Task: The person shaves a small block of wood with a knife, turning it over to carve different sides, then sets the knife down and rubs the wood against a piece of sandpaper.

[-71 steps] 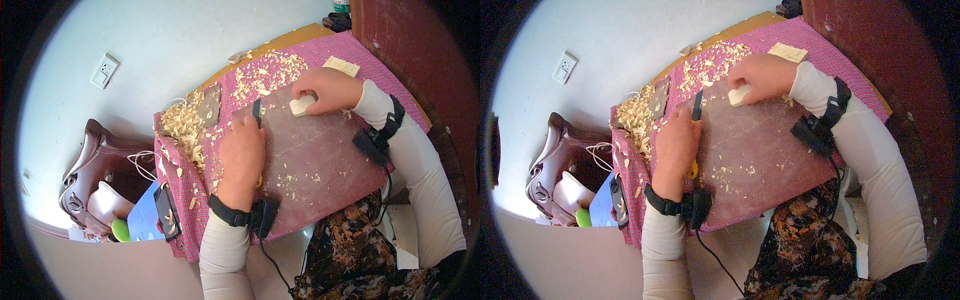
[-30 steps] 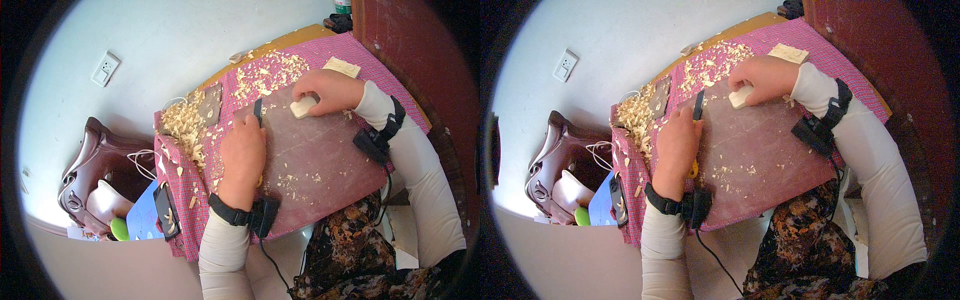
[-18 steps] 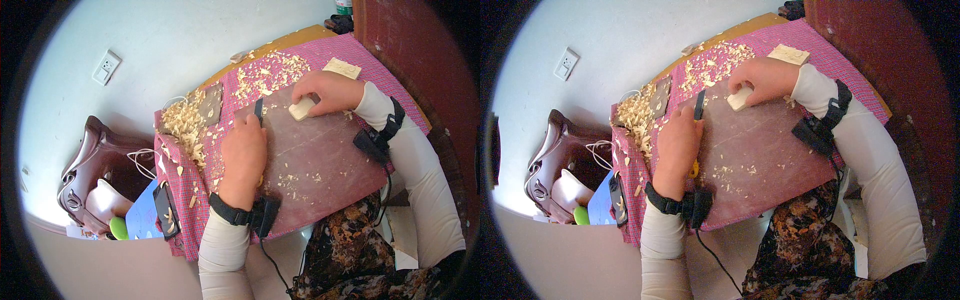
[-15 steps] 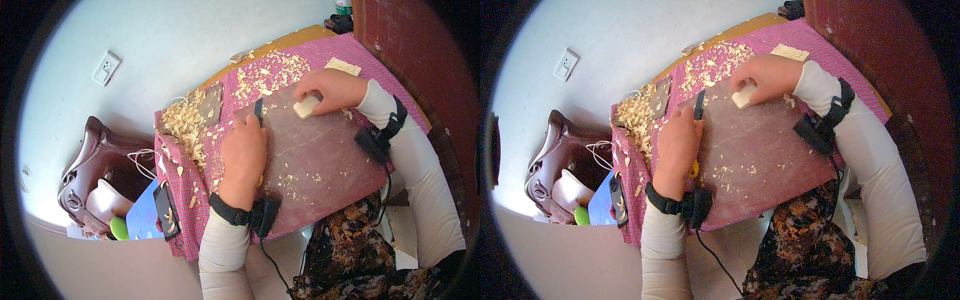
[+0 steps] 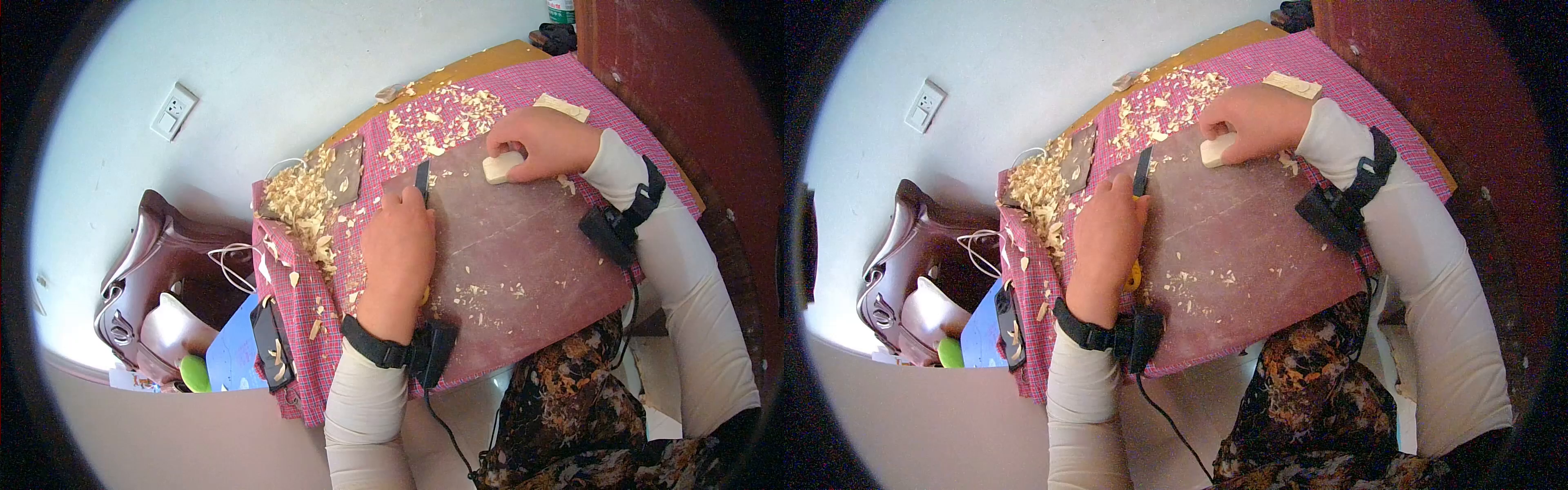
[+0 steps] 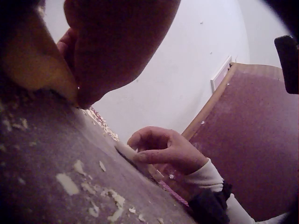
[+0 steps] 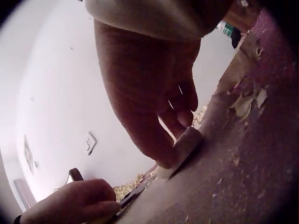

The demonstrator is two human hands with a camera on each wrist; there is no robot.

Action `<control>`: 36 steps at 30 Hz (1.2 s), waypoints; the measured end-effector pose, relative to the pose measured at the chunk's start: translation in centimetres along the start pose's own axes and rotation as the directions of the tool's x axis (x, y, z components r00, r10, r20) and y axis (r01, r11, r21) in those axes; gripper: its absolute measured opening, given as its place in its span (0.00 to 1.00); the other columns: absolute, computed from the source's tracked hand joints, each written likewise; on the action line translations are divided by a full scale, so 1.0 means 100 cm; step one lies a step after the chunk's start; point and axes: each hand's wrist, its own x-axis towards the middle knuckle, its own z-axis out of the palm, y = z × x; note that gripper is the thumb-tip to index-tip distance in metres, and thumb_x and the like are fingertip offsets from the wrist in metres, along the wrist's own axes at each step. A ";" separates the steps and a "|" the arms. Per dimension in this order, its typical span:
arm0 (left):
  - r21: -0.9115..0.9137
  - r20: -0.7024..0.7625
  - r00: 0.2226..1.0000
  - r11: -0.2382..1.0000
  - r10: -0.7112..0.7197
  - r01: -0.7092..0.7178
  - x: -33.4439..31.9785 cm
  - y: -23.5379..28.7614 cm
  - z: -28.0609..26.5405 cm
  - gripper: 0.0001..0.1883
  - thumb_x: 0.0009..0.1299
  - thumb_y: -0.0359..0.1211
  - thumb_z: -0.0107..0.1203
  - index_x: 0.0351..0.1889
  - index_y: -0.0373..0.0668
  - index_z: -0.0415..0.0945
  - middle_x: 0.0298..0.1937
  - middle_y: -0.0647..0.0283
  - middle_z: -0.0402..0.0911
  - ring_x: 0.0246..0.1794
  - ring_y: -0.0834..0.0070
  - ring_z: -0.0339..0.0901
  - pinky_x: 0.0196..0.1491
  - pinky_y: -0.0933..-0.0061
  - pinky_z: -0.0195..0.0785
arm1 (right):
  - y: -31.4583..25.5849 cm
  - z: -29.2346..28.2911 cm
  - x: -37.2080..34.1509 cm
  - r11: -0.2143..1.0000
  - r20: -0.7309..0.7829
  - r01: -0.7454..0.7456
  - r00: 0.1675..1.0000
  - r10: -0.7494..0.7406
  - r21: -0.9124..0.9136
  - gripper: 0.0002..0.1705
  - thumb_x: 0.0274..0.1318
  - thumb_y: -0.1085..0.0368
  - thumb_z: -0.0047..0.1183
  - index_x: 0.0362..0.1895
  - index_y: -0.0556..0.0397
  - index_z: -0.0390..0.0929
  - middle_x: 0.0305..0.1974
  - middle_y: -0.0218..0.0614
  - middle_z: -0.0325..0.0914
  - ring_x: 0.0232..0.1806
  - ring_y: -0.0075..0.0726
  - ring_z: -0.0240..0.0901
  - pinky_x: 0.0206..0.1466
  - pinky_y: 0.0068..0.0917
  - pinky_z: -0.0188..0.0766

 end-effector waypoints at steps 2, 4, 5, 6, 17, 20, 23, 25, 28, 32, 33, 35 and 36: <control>-0.001 0.002 1.000 1.000 0.000 0.000 0.000 0.000 0.000 0.13 0.63 0.37 0.56 0.37 0.39 0.69 0.38 0.50 0.76 0.35 0.53 0.79 0.35 0.56 0.73 | 0.001 0.006 0.002 0.986 -0.113 0.166 0.979 -0.168 -0.027 0.17 0.35 0.66 0.60 0.35 0.54 0.76 0.32 0.38 0.75 0.35 0.42 0.72 0.39 0.34 0.69; 0.002 -0.003 1.000 1.000 0.004 -0.004 0.000 0.000 0.000 0.13 0.63 0.37 0.56 0.37 0.39 0.69 0.38 0.50 0.76 0.35 0.54 0.79 0.34 0.56 0.73 | 0.001 0.010 0.003 0.982 -0.111 0.185 0.977 -0.181 0.027 0.16 0.35 0.66 0.60 0.35 0.54 0.76 0.32 0.38 0.75 0.35 0.42 0.72 0.38 0.34 0.69; 0.002 -0.002 1.000 1.000 0.004 -0.004 0.000 0.000 0.000 0.13 0.63 0.37 0.56 0.37 0.39 0.69 0.38 0.50 0.76 0.35 0.54 0.79 0.34 0.56 0.73 | 0.000 0.010 0.003 0.976 -0.110 0.202 0.975 -0.193 0.081 0.16 0.35 0.66 0.60 0.35 0.54 0.76 0.31 0.39 0.75 0.35 0.43 0.72 0.38 0.34 0.69; 0.006 -0.005 1.000 1.000 0.005 -0.005 0.000 0.000 0.000 0.12 0.63 0.37 0.56 0.37 0.39 0.70 0.38 0.50 0.76 0.35 0.54 0.79 0.34 0.56 0.73 | 0.002 0.010 0.002 0.976 -0.110 0.202 0.975 -0.192 0.081 0.16 0.35 0.66 0.60 0.35 0.54 0.76 0.31 0.39 0.75 0.35 0.43 0.72 0.38 0.34 0.69; 0.000 0.021 1.000 1.000 -0.015 0.015 0.000 0.001 -0.001 0.14 0.64 0.38 0.54 0.42 0.40 0.71 0.39 0.51 0.77 0.37 0.52 0.78 0.37 0.53 0.72 | 0.000 0.008 0.001 0.986 -0.128 0.153 0.981 -0.143 0.070 0.15 0.36 0.64 0.61 0.34 0.53 0.77 0.29 0.36 0.75 0.33 0.40 0.72 0.35 0.32 0.69; 0.009 0.007 1.000 1.000 -0.009 0.009 0.000 0.001 -0.001 0.12 0.63 0.37 0.57 0.36 0.39 0.70 0.37 0.50 0.76 0.35 0.54 0.79 0.35 0.57 0.73 | -0.001 0.001 0.000 0.995 -0.074 0.088 0.994 -0.084 0.051 0.14 0.38 0.64 0.60 0.33 0.52 0.77 0.26 0.35 0.74 0.29 0.38 0.72 0.32 0.31 0.68; 0.006 0.000 1.000 1.000 -0.002 0.002 0.000 0.001 -0.002 0.12 0.63 0.37 0.57 0.36 0.39 0.70 0.37 0.50 0.76 0.35 0.54 0.79 0.35 0.57 0.73 | -0.009 -0.004 -0.002 0.985 -0.002 -0.002 1.000 0.002 0.174 0.12 0.41 0.63 0.60 0.33 0.52 0.77 0.25 0.36 0.74 0.28 0.37 0.72 0.31 0.30 0.68; -0.004 0.048 0.998 1.000 -0.029 0.029 0.000 0.001 -0.004 0.14 0.64 0.38 0.54 0.43 0.39 0.71 0.40 0.50 0.77 0.37 0.51 0.78 0.38 0.53 0.72 | -0.009 -0.002 -0.002 0.977 -0.020 -0.025 0.999 0.030 0.210 0.11 0.44 0.63 0.57 0.34 0.52 0.78 0.25 0.37 0.75 0.28 0.37 0.73 0.31 0.30 0.69; -0.016 0.022 1.000 1.000 -0.015 0.016 -0.001 0.000 -0.003 0.14 0.65 0.38 0.54 0.43 0.39 0.71 0.40 0.50 0.77 0.37 0.51 0.78 0.38 0.53 0.72 | -0.004 -0.002 -0.001 0.979 -0.069 -0.057 0.995 0.072 0.193 0.10 0.50 0.62 0.53 0.35 0.52 0.78 0.27 0.38 0.77 0.30 0.37 0.75 0.33 0.31 0.69; -0.016 0.022 1.000 1.000 -0.006 0.006 0.000 0.001 -0.003 0.14 0.65 0.38 0.54 0.43 0.39 0.71 0.40 0.49 0.77 0.37 0.50 0.78 0.38 0.53 0.71 | 0.006 0.005 0.005 0.999 -0.212 -0.015 0.977 0.025 0.052 0.11 0.55 0.62 0.48 0.37 0.52 0.78 0.31 0.40 0.78 0.33 0.42 0.76 0.37 0.35 0.70; -0.013 0.026 1.000 1.000 -0.013 0.013 0.000 0.002 -0.003 0.14 0.65 0.38 0.54 0.43 0.39 0.71 0.40 0.49 0.77 0.37 0.50 0.77 0.38 0.53 0.72 | 0.009 0.007 0.004 0.999 -0.213 -0.015 0.977 0.026 0.051 0.11 0.55 0.62 0.48 0.37 0.52 0.78 0.31 0.40 0.78 0.33 0.42 0.76 0.37 0.35 0.70; -0.011 0.031 0.999 1.000 -0.021 0.021 0.000 0.002 -0.003 0.14 0.65 0.38 0.54 0.43 0.39 0.71 0.40 0.49 0.77 0.37 0.50 0.77 0.38 0.53 0.72 | 0.011 0.009 0.004 1.000 -0.312 0.013 0.950 -0.006 0.019 0.10 0.53 0.63 0.49 0.37 0.52 0.78 0.32 0.40 0.78 0.36 0.45 0.76 0.40 0.36 0.70; -0.008 0.033 0.999 1.000 -0.021 0.022 0.000 0.001 -0.003 0.14 0.65 0.38 0.54 0.43 0.39 0.71 0.40 0.49 0.77 0.37 0.50 0.77 0.38 0.53 0.72 | 0.013 0.011 0.005 1.000 -0.312 0.013 0.950 -0.006 0.020 0.10 0.53 0.63 0.49 0.37 0.52 0.78 0.32 0.40 0.78 0.36 0.45 0.76 0.40 0.36 0.70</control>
